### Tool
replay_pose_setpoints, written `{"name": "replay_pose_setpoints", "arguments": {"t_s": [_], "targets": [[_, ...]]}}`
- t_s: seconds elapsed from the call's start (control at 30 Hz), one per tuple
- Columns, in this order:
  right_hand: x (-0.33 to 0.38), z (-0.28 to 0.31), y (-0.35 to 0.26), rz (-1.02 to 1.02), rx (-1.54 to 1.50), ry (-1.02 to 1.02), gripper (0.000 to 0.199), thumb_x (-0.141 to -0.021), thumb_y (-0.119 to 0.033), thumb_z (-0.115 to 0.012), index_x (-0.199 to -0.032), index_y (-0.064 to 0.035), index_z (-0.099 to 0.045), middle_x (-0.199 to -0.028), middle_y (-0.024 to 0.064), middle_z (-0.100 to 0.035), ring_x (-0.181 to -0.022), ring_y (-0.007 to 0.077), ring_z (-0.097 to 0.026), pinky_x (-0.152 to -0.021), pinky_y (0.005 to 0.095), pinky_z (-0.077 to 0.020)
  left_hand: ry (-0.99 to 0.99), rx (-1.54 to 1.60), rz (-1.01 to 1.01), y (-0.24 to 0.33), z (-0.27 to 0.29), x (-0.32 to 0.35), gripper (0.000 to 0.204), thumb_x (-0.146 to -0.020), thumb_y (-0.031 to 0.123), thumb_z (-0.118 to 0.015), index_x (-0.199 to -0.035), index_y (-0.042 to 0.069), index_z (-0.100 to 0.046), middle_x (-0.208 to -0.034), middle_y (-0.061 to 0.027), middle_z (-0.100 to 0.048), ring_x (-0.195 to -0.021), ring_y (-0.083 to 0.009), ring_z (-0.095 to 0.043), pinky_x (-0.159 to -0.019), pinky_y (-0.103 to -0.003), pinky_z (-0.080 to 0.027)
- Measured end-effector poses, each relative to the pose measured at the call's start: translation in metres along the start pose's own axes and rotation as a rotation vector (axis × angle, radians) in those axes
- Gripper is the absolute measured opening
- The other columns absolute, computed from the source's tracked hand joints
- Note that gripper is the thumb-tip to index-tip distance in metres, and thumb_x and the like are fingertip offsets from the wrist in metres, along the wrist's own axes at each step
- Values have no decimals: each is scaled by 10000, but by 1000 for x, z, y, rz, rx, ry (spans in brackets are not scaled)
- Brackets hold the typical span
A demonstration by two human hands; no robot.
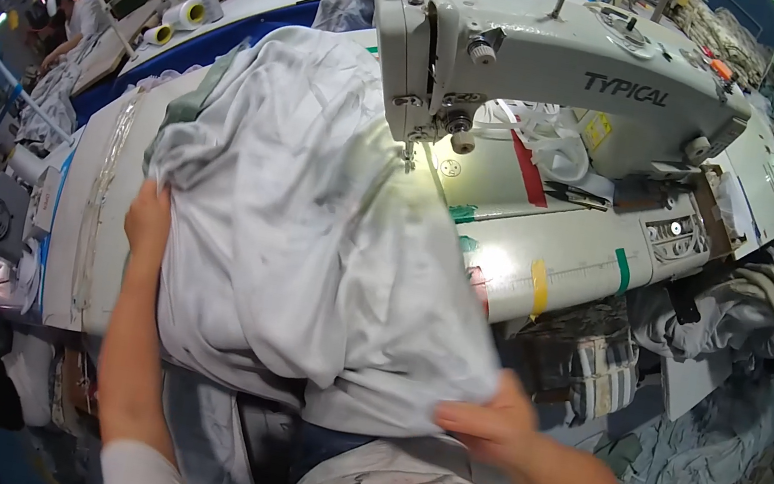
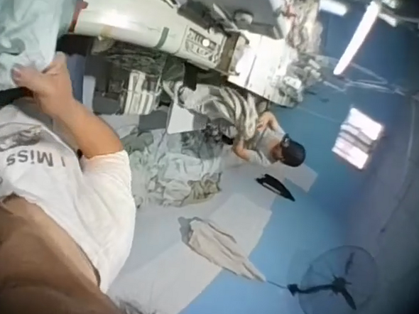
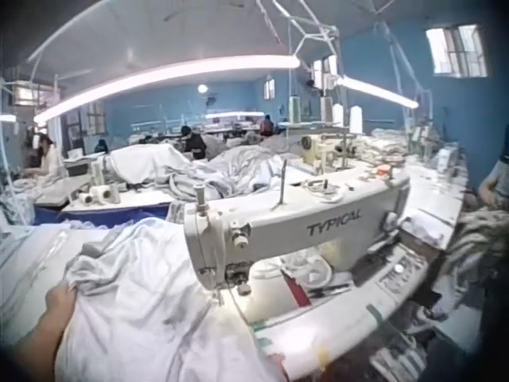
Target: Sewing fabric edges together using an industrial sewing machine to manufacture pillowcases.
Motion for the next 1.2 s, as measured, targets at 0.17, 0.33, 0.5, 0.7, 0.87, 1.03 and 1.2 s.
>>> {"name": "replay_pose_setpoints", "arguments": {"t_s": [0.17,0.33,0.5,0.7,0.87,1.03,1.2], "targets": [[42,10,9,-136,-347,-92,215,-813,15,-595,-1004,105,-638,-1078,190,-637,-1042,266,-604,-909,362,-463,29,436,246,-37,2,-59,309,-885,339,-511,-963,48,-576,-931,-234,-634,-872,-410,-605,-764,-498,-457],[42,57,121,-384,-252,33,183,-853,-79,-630,-968,56,-676,-987,93,-671,-903,137,-615,-830,261,-457,225,85,-347,90,25,39,291,-877,322,-527,-965,46,-556,-886,-227,-627,-834,-422,-589,-756,-489,-453],[26,55,121,-519,-22,-97,218,-873,-176,-640,-943,22,-696,-887,3,-666,-837,48,-562,-753,202,-428,-53,106,-108,66,7,1,270,-880,317,-525,-934,52,-525,-877,-226,-613,-828,-445,-558,-696,-503,-433],[8,62,121,-485,-135,-63,211,-885,-163,-621,-953,24,-692,-907,19,-667,-858,68,-575,-763,207,-430,-32,86,-88,82,-21,-38,273,-878,333,-533,-950,70,-527,-860,-222,-624,-805,-443,-572,-682,-512,-442],[-15,71,115,-427,-139,-108,223,-894,-160,-607,-941,45,-681,-932,48,-672,-876,88,-590,-774,221,-439,5,36,-84,90,-41,-74,292,-879,359,-534,-971,82,-542,-858,-234,-626,-800,-451,-578,-678,-525,-448],[-39,62,94,-369,-189,-92,227,-903,-156,-590,-950,49,-675,-956,59,-670,-903,96,-593,-792,228,-441,17,58,-66,97,-56,-101,299,-875,367,-538,-984,88,-542,-885,-234,-632,-818,-448,-587,-693,-518,-458],[-54,61,81,-358,-224,-80,235,-910,-147,-576,-976,60,-663,-987,70,-665,-920,102,-593,-813,233,-442,-1,41,-32,99,-71,-130,312,-872,381,-538,-991,93,-542,-898,-234,-633,-831,-446,-591,-700,-514,-463]]}}
Point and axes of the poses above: each hand's wrist, its own x-axis away from the middle knuckle, its own z-axis out of the back of the hand, y = z × x, the point moved 5 cm from there along -x, towards the middle knuckle
